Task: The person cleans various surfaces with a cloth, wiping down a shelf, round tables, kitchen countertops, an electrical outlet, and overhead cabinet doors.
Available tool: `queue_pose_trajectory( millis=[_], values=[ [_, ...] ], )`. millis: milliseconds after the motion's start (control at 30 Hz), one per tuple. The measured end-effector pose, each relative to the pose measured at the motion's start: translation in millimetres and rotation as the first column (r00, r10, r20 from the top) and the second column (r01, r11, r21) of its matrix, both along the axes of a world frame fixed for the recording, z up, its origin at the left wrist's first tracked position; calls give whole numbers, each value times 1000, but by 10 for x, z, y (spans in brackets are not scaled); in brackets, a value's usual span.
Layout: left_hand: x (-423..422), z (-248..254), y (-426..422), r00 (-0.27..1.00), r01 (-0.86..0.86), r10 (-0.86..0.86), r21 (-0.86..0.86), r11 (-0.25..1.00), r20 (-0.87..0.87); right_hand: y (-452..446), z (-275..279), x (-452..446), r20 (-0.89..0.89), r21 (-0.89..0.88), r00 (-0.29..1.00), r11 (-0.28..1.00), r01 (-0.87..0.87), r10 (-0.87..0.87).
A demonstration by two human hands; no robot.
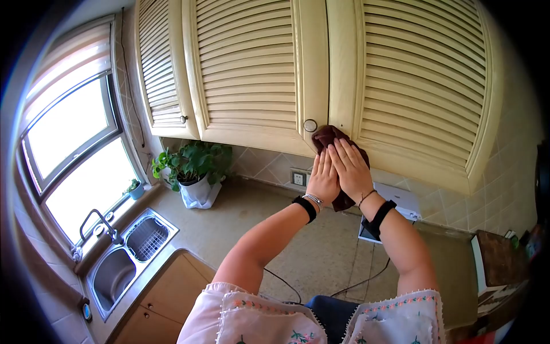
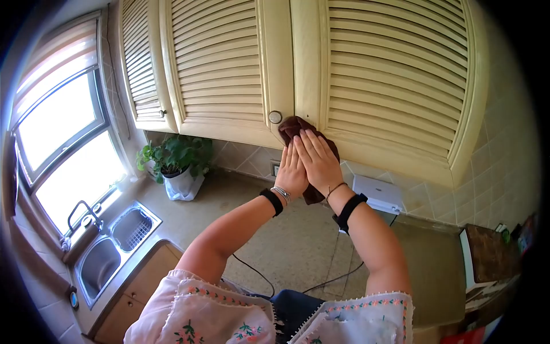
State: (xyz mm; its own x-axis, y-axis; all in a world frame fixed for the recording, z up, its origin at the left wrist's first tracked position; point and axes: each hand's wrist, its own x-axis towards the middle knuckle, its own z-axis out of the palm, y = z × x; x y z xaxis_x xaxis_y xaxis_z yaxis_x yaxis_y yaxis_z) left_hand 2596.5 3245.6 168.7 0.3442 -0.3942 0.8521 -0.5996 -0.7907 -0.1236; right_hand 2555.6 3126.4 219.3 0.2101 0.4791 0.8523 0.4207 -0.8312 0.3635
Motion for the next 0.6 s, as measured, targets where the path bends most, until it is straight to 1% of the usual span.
queue_pose_trajectory(
  millis=[67,100,133,233,267,300,367,433,467,500,567,600],
  values=[
    [48,37,-58,998,63,-61,-76,995,19,-36,170,9,6,-26,1000,999,-21,21],
    [102,139,-83,997,10,-8,-36,999,75,-52,278,18,15,-54,999,997,-46,47],
    [160,281,-112,996,28,-23,-54,998,89,-43,420,2,26,-21,998,998,-51,52],
    [151,803,-156,990,75,-63,-97,992,123,-65,839,97,144,13,990,1000,-2,1],
    [181,902,-187,991,50,-35,-109,993,130,-64,931,126,162,20,987,1000,-3,0],
    [203,935,-212,989,-18,32,-99,995,141,-61,972,158,179,28,984,1000,-6,1],
    [204,907,-210,990,-26,39,-94,995,139,-28,911,198,193,35,981,999,-25,18],
    [217,819,-198,992,-22,33,-92,995,124,15,771,178,204,138,978,990,21,-49],
    [218,760,-191,993,-14,24,-93,996,112,16,710,228,225,149,974,989,-6,-28],
    [231,714,-197,992,23,-5,-135,991,126,22,653,242,204,136,979,991,-14,-14],
    [245,607,-168,995,20,-9,-109,994,104,53,559,251,235,154,969,987,38,-73],
    [219,573,-151,992,7,6,-99,995,127,58,517,245,236,145,968,988,55,-89]
  ],
)
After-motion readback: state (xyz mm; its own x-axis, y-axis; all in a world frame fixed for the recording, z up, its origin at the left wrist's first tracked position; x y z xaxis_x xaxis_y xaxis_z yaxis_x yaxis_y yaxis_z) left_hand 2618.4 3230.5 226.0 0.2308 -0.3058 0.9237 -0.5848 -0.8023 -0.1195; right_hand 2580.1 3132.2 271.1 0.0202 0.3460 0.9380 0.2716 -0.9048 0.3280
